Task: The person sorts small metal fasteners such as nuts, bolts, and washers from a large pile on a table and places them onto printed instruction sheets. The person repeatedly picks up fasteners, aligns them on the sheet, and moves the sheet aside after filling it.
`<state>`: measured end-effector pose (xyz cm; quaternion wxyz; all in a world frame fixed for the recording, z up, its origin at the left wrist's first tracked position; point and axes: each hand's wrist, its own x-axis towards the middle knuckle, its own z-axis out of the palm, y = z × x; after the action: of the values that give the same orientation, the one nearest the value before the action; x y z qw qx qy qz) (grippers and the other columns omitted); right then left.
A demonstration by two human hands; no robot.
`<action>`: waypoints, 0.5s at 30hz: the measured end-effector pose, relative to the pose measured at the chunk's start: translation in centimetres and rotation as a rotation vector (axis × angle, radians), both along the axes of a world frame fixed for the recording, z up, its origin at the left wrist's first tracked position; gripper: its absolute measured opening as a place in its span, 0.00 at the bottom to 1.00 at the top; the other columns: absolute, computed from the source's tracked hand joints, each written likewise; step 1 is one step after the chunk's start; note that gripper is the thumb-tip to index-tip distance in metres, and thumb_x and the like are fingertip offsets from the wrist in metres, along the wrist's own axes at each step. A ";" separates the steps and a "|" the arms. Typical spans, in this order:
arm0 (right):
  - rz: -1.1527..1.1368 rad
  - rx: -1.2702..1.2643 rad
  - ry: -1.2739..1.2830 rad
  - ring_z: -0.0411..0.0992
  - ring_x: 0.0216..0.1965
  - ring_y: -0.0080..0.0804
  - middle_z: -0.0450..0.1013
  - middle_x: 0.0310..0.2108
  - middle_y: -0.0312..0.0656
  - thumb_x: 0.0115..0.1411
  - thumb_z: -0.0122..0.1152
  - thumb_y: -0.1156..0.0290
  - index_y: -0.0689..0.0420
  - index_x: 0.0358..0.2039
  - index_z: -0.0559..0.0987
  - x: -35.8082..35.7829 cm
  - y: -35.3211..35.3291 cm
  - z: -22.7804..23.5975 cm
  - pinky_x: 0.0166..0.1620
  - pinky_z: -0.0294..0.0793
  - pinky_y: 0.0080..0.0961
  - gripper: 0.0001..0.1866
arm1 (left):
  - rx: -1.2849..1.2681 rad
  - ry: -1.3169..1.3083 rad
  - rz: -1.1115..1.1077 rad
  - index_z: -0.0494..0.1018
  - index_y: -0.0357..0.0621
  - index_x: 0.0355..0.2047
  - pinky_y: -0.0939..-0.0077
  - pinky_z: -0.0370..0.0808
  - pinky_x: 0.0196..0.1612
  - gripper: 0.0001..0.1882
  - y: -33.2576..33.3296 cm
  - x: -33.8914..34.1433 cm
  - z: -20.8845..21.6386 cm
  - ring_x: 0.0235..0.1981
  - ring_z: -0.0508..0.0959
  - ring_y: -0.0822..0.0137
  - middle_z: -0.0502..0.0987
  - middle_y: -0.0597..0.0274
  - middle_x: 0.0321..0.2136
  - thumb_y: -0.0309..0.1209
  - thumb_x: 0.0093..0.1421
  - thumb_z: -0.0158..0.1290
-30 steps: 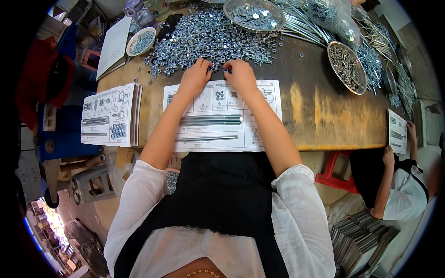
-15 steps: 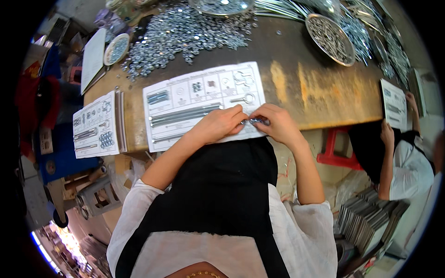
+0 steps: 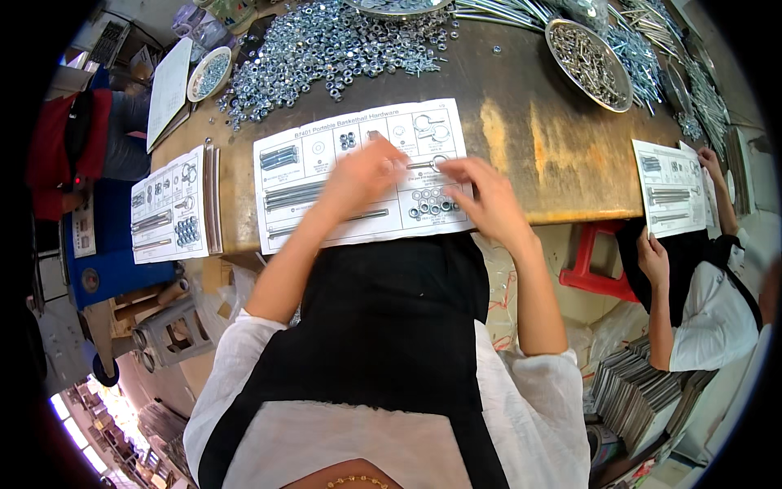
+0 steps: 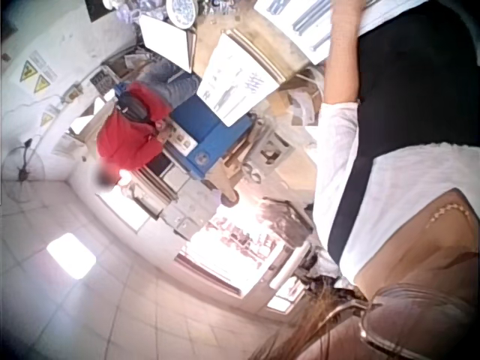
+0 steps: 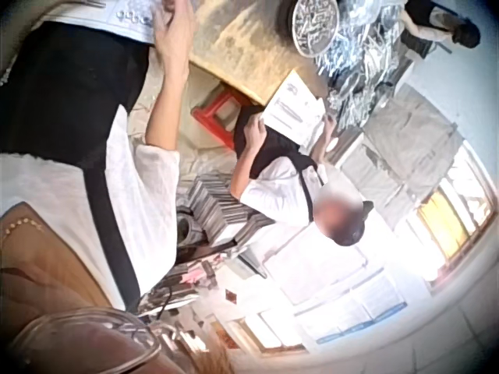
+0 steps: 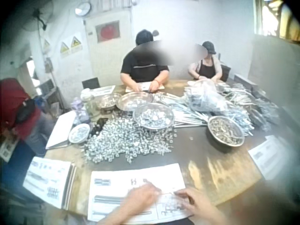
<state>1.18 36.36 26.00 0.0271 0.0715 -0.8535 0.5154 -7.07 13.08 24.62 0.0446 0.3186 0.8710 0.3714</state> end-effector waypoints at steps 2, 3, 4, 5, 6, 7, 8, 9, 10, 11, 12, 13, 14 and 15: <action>-0.014 0.103 0.024 0.77 0.41 0.32 0.78 0.41 0.42 0.63 0.58 0.77 0.57 0.46 0.81 -3.1 -1.5 1.1 0.43 0.76 0.27 0.12 | 0.168 0.224 0.299 0.79 0.43 0.36 0.66 0.76 0.36 0.06 -1.7 -5.2 -0.4 0.33 0.80 0.57 0.78 0.56 0.32 0.29 0.60 0.59; -0.034 0.120 0.137 0.77 0.41 0.43 0.78 0.39 0.46 0.63 0.56 0.73 0.58 0.41 0.82 -5.2 -2.9 1.0 0.44 0.75 0.32 0.09 | 0.096 0.277 0.411 0.79 0.40 0.32 0.64 0.75 0.35 0.06 -2.3 -7.7 0.1 0.31 0.80 0.56 0.79 0.54 0.31 0.30 0.60 0.59; -0.016 0.115 0.170 0.77 0.41 0.45 0.79 0.39 0.47 0.62 0.56 0.75 0.58 0.41 0.83 -7.7 -4.2 0.5 0.44 0.75 0.33 0.10 | 0.041 0.271 0.467 0.80 0.42 0.32 0.57 0.75 0.38 0.08 -3.2 -10.1 -0.8 0.33 0.79 0.50 0.77 0.52 0.31 0.33 0.62 0.56; 0.005 0.075 0.218 0.77 0.41 0.47 0.79 0.38 0.47 0.61 0.56 0.75 0.58 0.41 0.83 -10.4 -5.7 -0.5 0.45 0.75 0.35 0.10 | -0.022 0.252 0.503 0.80 0.41 0.32 0.56 0.75 0.40 0.08 -4.0 -11.7 -1.7 0.35 0.79 0.49 0.77 0.51 0.32 0.34 0.61 0.57; -0.002 0.125 0.305 0.78 0.40 0.42 0.79 0.38 0.45 0.62 0.58 0.76 0.56 0.42 0.83 -13.4 -7.0 -2.2 0.43 0.76 0.32 0.10 | -0.085 0.225 0.493 0.80 0.41 0.32 0.56 0.75 0.41 0.09 -4.2 -12.5 -2.6 0.35 0.79 0.48 0.77 0.50 0.33 0.34 0.60 0.57; -0.008 0.178 0.276 0.77 0.40 0.44 0.79 0.38 0.45 0.60 0.58 0.75 0.56 0.41 0.84 -15.8 -8.2 -3.1 0.44 0.76 0.34 0.10 | -0.149 0.199 0.485 0.80 0.41 0.32 0.55 0.75 0.41 0.09 -4.4 -13.2 -3.1 0.36 0.79 0.47 0.77 0.49 0.34 0.34 0.60 0.58; -0.012 0.201 0.321 0.77 0.40 0.45 0.79 0.37 0.46 0.59 0.59 0.74 0.56 0.39 0.84 -17.8 -9.1 -3.6 0.45 0.75 0.35 0.10 | -0.152 0.199 0.477 0.80 0.40 0.32 0.55 0.75 0.42 0.09 -4.2 -13.1 -3.0 0.37 0.79 0.47 0.77 0.49 0.35 0.34 0.60 0.58; -0.043 0.172 0.286 0.76 0.39 0.47 0.79 0.36 0.47 0.58 0.59 0.74 0.55 0.38 0.84 -19.3 -9.9 -4.1 0.45 0.75 0.37 0.09 | -0.154 0.198 0.470 0.80 0.40 0.32 0.55 0.75 0.42 0.09 -4.0 -12.6 -2.8 0.37 0.79 0.46 0.77 0.48 0.35 0.34 0.59 0.58; -0.042 0.191 0.301 0.76 0.39 0.47 0.78 0.35 0.47 0.58 0.59 0.74 0.56 0.37 0.85 -20.1 -10.7 -4.2 0.44 0.75 0.37 0.09 | -0.153 0.234 0.464 0.80 0.41 0.32 0.54 0.75 0.42 0.08 -4.0 -11.9 -2.9 0.37 0.79 0.46 0.76 0.48 0.35 0.33 0.59 0.57; -0.041 0.211 0.317 0.76 0.39 0.47 0.78 0.35 0.47 0.57 0.60 0.74 0.56 0.37 0.85 -20.9 -11.2 -4.4 0.44 0.75 0.37 0.09 | -0.133 0.251 0.448 0.80 0.40 0.31 0.57 0.74 0.39 0.07 -4.1 -11.5 -2.9 0.35 0.79 0.48 0.77 0.49 0.33 0.32 0.59 0.59; -0.043 0.250 0.316 0.76 0.39 0.47 0.77 0.34 0.47 0.57 0.61 0.73 0.55 0.37 0.84 -21.1 -11.8 -4.5 0.44 0.75 0.38 0.09 | -0.089 0.238 0.450 0.80 0.40 0.31 0.58 0.74 0.40 0.07 -4.2 -11.1 -2.9 0.35 0.79 0.48 0.77 0.50 0.33 0.31 0.58 0.59; -0.050 0.259 0.292 0.76 0.39 0.47 0.77 0.34 0.46 0.57 0.61 0.73 0.55 0.38 0.84 -21.4 -12.1 -4.6 0.44 0.75 0.38 0.09 | -0.044 0.225 0.451 0.80 0.40 0.32 0.58 0.74 0.40 0.07 -4.5 -11.0 -2.8 0.35 0.79 0.49 0.77 0.50 0.33 0.31 0.58 0.59; -0.058 0.268 0.269 0.76 0.39 0.46 0.77 0.35 0.46 0.57 0.61 0.73 0.55 0.38 0.84 -21.7 -12.4 -4.7 0.44 0.75 0.38 0.09 | -0.024 0.236 0.453 0.80 0.40 0.33 0.59 0.74 0.40 0.07 -4.9 -11.8 -2.8 0.35 0.79 0.49 0.77 0.50 0.33 0.31 0.58 0.60; -0.059 0.277 0.237 0.76 0.39 0.46 0.76 0.35 0.45 0.57 0.61 0.73 0.54 0.38 0.84 -21.6 -12.8 -5.1 0.43 0.75 0.38 0.09 | -0.006 0.237 0.461 0.80 0.40 0.34 0.59 0.74 0.40 0.08 -5.7 -12.4 -3.0 0.36 0.79 0.50 0.77 0.51 0.34 0.31 0.58 0.60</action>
<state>-20.45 23.52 20.94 0.1323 0.1095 -0.9090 0.3797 -19.44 7.41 21.64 -0.1429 0.1526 0.9208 0.3292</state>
